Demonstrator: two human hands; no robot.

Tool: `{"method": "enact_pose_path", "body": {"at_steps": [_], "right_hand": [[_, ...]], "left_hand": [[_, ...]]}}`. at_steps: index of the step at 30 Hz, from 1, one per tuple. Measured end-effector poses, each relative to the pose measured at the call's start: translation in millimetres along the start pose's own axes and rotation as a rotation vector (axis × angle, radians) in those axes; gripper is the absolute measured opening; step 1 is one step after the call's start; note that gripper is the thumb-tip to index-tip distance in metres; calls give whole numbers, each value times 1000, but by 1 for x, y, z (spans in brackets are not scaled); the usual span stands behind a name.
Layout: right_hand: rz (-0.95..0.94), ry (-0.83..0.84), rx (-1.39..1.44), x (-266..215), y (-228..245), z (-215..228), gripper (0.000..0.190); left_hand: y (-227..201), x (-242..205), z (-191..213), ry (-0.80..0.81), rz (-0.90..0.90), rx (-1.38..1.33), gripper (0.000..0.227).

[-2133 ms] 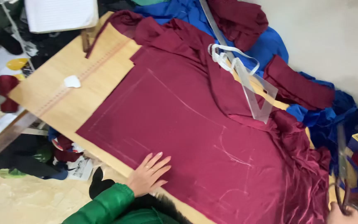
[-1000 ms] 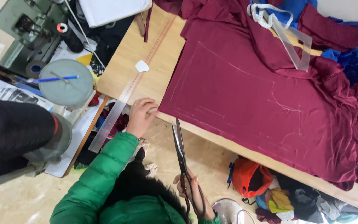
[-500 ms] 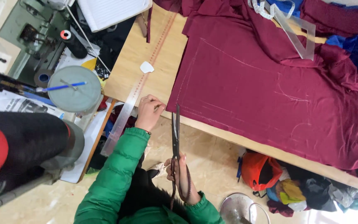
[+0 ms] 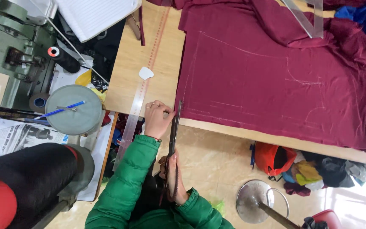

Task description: The person uses shears to cut a large piece of maroon fabric laid out on a wooden table. They follow white chalk lines drawn on the material, cutting out a garment pattern and removing excess fabric pieces.

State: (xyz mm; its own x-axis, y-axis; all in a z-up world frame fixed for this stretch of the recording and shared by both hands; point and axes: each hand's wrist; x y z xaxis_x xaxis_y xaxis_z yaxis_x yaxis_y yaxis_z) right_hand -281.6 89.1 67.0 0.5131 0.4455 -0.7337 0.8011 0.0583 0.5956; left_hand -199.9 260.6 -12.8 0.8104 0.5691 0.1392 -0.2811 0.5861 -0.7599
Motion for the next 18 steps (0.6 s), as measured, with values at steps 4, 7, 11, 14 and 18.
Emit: {"method": "enact_pose_path", "body": {"at_steps": [4, 7, 11, 14, 18], "right_hand": [[30, 1, -61, 1, 0, -5, 53], [53, 0, -64, 3, 0, -8, 52], [73, -2, -57, 9, -5, -4, 64], [83, 28, -14, 4, 4, -8, 61], [39, 52, 67, 7, 0, -8, 51]], "left_hand": [[5, 2, -1, 32, -21, 21, 17], [8, 2, -1, 44, -23, 11, 17], [5, 1, 3, 90, 11, -8, 17], [3, 2, 6, 99, 25, -28, 18], [8, 2, 1, 90, 8, -18, 18]]}}
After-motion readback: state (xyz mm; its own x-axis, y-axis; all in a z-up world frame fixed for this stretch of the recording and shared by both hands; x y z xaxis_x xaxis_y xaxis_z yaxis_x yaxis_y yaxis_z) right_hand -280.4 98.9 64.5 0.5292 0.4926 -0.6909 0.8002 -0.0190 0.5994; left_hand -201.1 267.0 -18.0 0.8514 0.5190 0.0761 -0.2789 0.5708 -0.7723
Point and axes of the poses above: each hand's wrist, its own x-axis towards the middle knuckle, its own z-axis out of the back of the hand, y = z × x, and after that the axes turned 8 degrees about -z, right-handed
